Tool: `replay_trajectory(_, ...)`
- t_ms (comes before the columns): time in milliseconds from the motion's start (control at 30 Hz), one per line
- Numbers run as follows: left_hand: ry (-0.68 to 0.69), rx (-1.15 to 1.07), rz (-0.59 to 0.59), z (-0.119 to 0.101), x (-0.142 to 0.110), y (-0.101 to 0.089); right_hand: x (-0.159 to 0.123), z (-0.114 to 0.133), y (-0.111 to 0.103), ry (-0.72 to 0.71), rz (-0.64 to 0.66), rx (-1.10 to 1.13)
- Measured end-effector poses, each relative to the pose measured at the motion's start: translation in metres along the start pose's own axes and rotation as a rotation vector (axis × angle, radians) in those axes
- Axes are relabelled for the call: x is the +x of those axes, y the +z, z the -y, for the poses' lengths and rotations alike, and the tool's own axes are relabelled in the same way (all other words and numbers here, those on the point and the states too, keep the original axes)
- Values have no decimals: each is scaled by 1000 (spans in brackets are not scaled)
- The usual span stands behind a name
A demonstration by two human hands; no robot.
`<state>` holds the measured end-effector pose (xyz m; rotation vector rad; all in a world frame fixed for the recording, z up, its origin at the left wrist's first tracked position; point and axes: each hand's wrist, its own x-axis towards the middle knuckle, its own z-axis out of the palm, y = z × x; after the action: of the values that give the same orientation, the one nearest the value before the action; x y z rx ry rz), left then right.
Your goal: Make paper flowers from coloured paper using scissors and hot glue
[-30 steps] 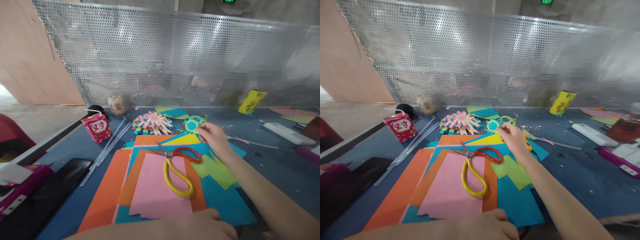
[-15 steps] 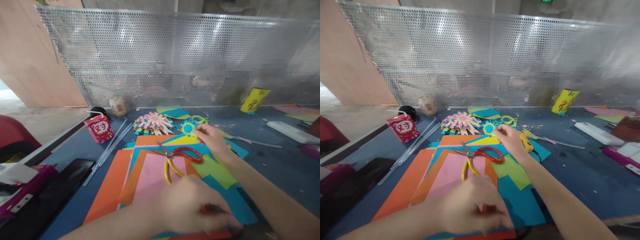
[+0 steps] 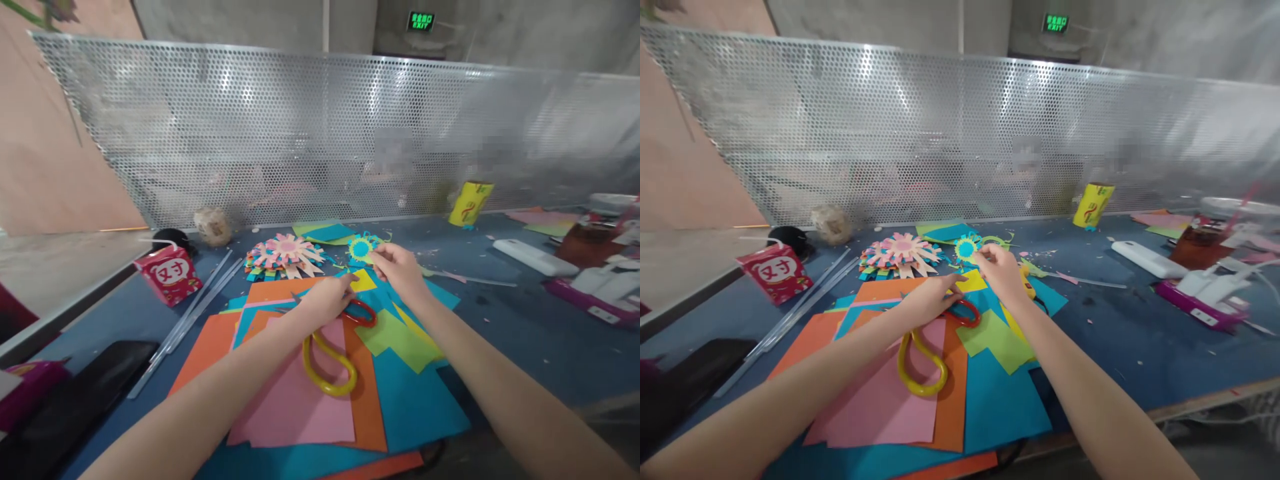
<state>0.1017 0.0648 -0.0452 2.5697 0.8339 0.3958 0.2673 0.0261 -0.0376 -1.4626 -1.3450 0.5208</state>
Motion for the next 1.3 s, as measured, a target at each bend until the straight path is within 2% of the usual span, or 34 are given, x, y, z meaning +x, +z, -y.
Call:
replay_trajectory(267, 127, 127, 109, 6, 15, -4, 4, 0, -3, -45, -28, -29)
replay_trajectory(567, 171, 119, 110, 13, 13, -12, -12, 26, -5, -297, -94, -49)
replay_trajectory(733, 174, 62, 145, 16, 13, -12, -11, 24, -6, -287, -143, -61)
replay_trajectory(933, 180, -34, 215, 18, 8, -19, -8, 19, -4, -282, -116, -111)
replay_trajectory(1100, 128, -15, 196, 25, 3, -28, -9, 19, -4, -279, -103, -129)
replay_trajectory(1200, 64, 10, 131, 29, 1, -35, -9, 19, -4, -274, -106, -137)
replay_trajectory(1300, 44, -13, 69, 25, -1, -32, -9, 18, -4, -270, -115, -144)
